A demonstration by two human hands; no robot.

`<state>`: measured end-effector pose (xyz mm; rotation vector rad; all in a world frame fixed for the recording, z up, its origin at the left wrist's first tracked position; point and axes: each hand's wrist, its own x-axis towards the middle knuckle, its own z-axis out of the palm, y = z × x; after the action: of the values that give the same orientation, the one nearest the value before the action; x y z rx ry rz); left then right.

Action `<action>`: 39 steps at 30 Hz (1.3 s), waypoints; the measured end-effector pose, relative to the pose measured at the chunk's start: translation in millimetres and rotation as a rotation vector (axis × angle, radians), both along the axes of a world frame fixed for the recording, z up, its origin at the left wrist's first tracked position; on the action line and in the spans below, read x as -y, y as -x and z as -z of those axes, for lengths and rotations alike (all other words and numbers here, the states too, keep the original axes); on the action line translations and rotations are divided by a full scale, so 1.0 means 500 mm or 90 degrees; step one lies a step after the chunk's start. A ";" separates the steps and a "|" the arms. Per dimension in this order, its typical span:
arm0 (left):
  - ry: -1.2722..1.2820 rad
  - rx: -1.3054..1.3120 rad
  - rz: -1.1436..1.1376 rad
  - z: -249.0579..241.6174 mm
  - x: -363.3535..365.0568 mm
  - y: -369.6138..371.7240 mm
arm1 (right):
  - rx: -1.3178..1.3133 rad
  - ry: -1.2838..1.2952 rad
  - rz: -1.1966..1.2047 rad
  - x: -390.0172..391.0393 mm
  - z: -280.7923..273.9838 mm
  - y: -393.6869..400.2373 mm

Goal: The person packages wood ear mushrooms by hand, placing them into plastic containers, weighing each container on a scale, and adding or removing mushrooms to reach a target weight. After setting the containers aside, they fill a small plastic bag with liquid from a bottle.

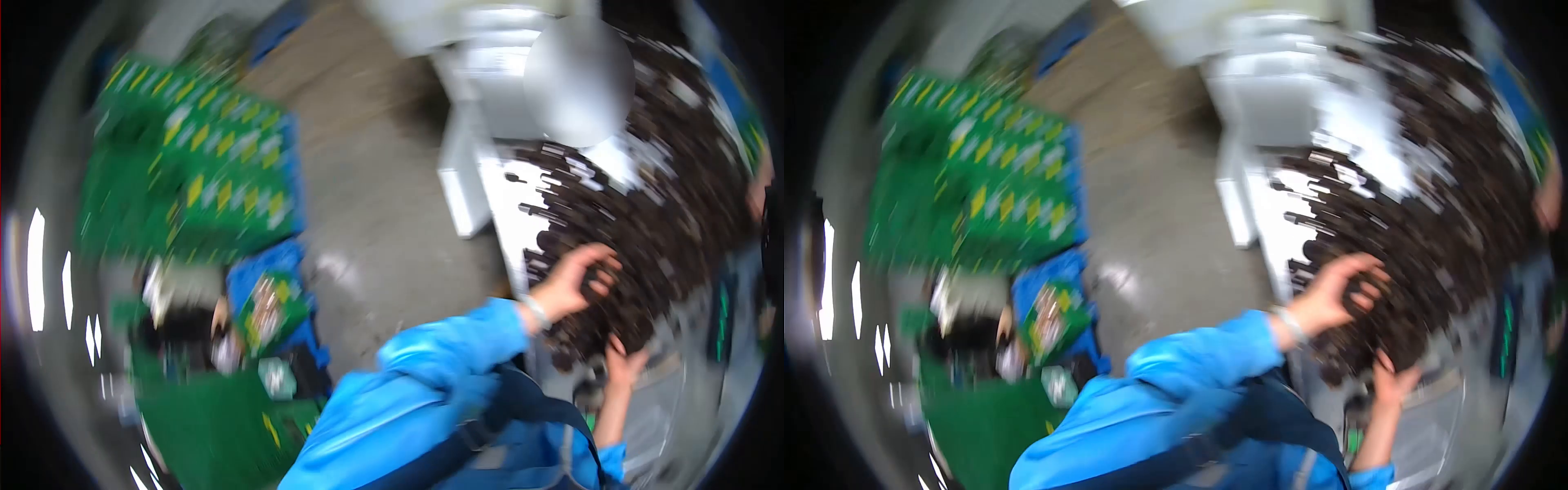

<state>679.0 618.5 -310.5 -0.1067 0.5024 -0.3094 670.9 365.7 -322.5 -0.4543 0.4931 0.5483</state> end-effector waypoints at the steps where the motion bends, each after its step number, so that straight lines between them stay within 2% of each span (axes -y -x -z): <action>1: -0.100 -0.018 -0.020 -0.020 0.009 0.010 | -0.076 0.047 0.046 0.004 -0.030 0.023; 2: -0.117 -0.022 0.021 -0.020 0.016 0.012 | -0.043 0.036 0.071 0.050 0.013 0.055; 3: -0.101 -0.048 0.050 -0.014 0.025 0.015 | -0.079 0.025 0.141 0.079 0.022 0.085; 5: -0.139 -0.089 0.129 0.029 0.049 0.034 | -0.044 0.006 0.208 0.118 -0.043 0.118; 6: -0.154 -0.105 0.147 0.024 0.075 0.036 | 0.020 -0.010 0.235 0.168 -0.030 0.139; 7: -0.134 -0.083 0.171 0.045 0.094 0.049 | 0.021 0.035 0.301 0.204 -0.048 0.161; 8: -0.119 -0.062 0.183 0.060 0.116 0.057 | 0.090 0.050 0.317 0.261 -0.040 0.189; 10: -0.092 -0.060 0.249 0.055 0.176 0.057 | 0.094 0.093 0.463 0.350 -0.071 0.239; 12: -0.108 -0.032 0.319 0.031 0.253 0.043 | 0.081 0.208 0.554 0.429 -0.098 0.282; 13: -0.123 -0.015 0.358 0.021 0.293 0.035 | 0.102 0.313 0.550 0.463 -0.096 0.300; 16: -0.129 0.073 0.452 -0.023 0.413 0.017 | 0.001 0.670 0.470 0.502 -0.079 0.316; 17: -0.158 0.095 0.483 -0.033 0.458 0.013 | 0.069 0.813 0.467 0.505 -0.046 0.310; 18: -0.187 0.118 0.511 -0.045 0.501 0.010 | -0.037 0.826 0.344 0.501 -0.059 0.309; 20: -0.200 0.217 0.557 -0.069 0.585 0.005 | 0.139 1.222 0.229 0.498 -0.033 0.338; 21: -0.242 0.264 0.569 -0.087 0.627 0.007 | 0.129 1.199 0.223 0.488 -0.054 0.352; 23: -0.337 0.397 0.571 -0.102 0.709 0.021 | 0.149 1.069 0.314 0.493 -0.077 0.385; 24: -0.439 0.493 0.574 -0.115 0.748 0.030 | 0.158 1.003 0.354 0.497 -0.078 0.402; 26: -0.708 0.712 0.578 -0.078 0.806 0.050 | 0.168 0.874 0.449 0.502 -0.068 0.424; 27: -0.839 0.980 0.369 -0.060 0.841 0.062 | 0.165 0.832 0.466 0.500 -0.066 0.430; 28: -0.981 1.168 0.318 -0.052 0.848 0.073 | 0.164 0.791 0.481 0.499 -0.066 0.431; 30: -1.124 1.387 0.322 -0.018 0.850 0.087 | 0.210 0.713 0.511 0.498 -0.071 0.425; 33: -1.066 1.197 0.333 -0.018 0.845 0.077 | 0.246 0.640 0.436 0.510 -0.082 0.392; 34: -1.022 1.102 0.319 -0.011 0.836 0.059 | 0.232 0.702 0.432 0.523 -0.078 0.396; 36: -1.118 1.010 0.254 -0.003 0.812 0.028 | 0.207 0.827 0.415 0.557 -0.072 0.411; 37: -1.157 1.004 0.291 -0.008 0.805 0.015 | 0.184 0.831 0.460 0.570 -0.057 0.428; 39: -1.168 1.014 0.367 0.010 0.800 0.015 | 0.029 0.833 0.417 0.587 -0.043 0.479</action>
<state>671.4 218.4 -315.3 1.9621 -0.9425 -0.2881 431.6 72.4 -301.0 -1.4668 0.8789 -0.5067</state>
